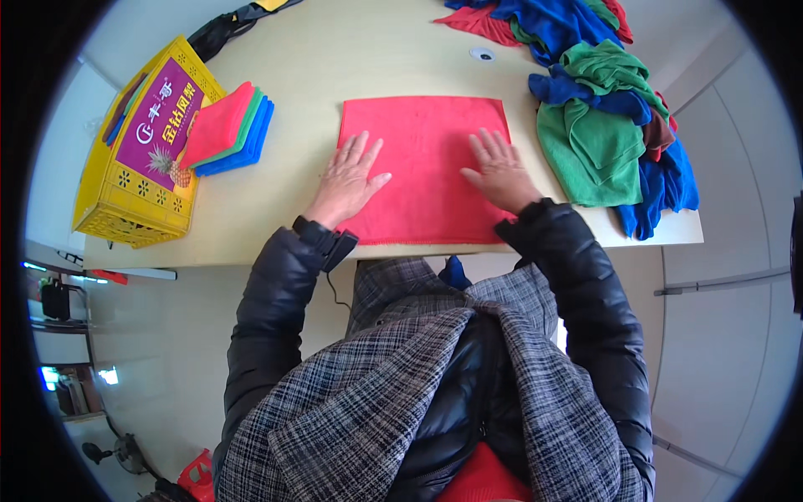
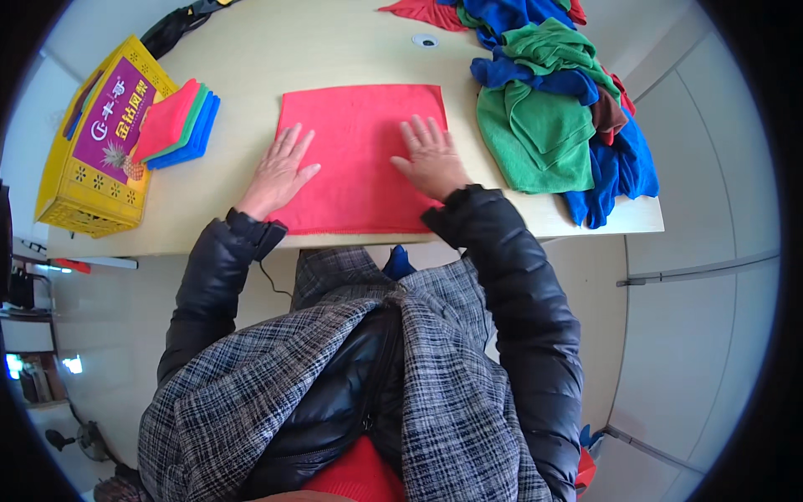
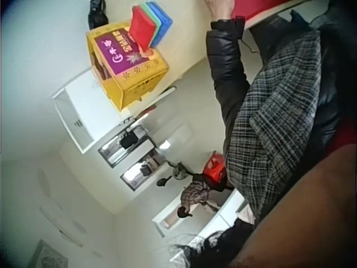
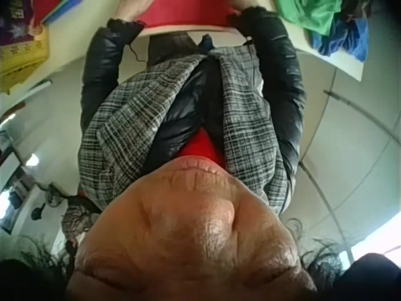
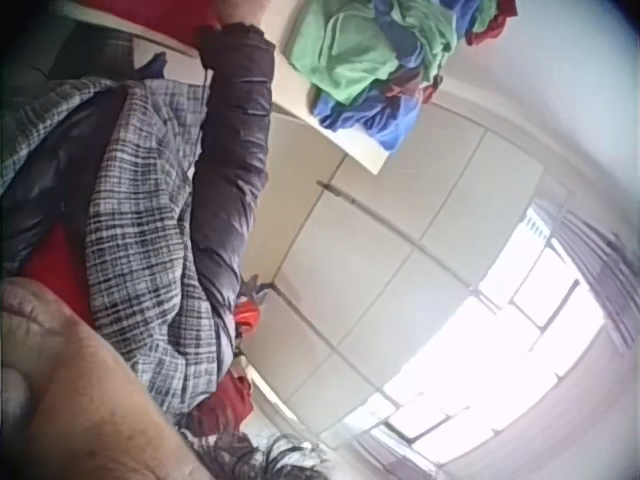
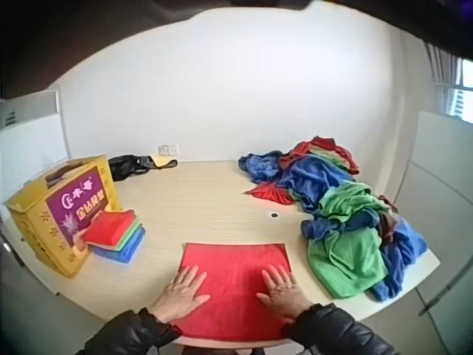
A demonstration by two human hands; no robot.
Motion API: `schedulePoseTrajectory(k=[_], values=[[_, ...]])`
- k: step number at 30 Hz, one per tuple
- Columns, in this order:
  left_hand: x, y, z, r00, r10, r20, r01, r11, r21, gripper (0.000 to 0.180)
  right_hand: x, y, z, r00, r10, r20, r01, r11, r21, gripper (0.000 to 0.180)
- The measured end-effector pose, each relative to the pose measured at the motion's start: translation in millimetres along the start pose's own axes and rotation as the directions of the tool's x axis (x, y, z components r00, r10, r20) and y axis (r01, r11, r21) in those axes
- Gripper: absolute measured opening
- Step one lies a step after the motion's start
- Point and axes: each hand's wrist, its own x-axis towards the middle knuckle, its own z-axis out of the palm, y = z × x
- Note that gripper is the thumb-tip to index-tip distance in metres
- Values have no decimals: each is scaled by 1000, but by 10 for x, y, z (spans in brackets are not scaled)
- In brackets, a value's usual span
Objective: Folding pink and green cloths neatly on a table
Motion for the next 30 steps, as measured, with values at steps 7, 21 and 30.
schedulePoseTrajectory(k=[7,21,30], values=[[185,-359,166,997,-11,78,6,998,57,72,179,496,178,995,18,100,-16,999,-28,77],[1235,-583,353,987,-138,86,131,988,86,75,1263,466,475,987,124,100,-129,991,45,80],[730,-875,192,975,-207,79,190,965,182,78,652,926,185,998,59,-2,-59,997,-57,81]])
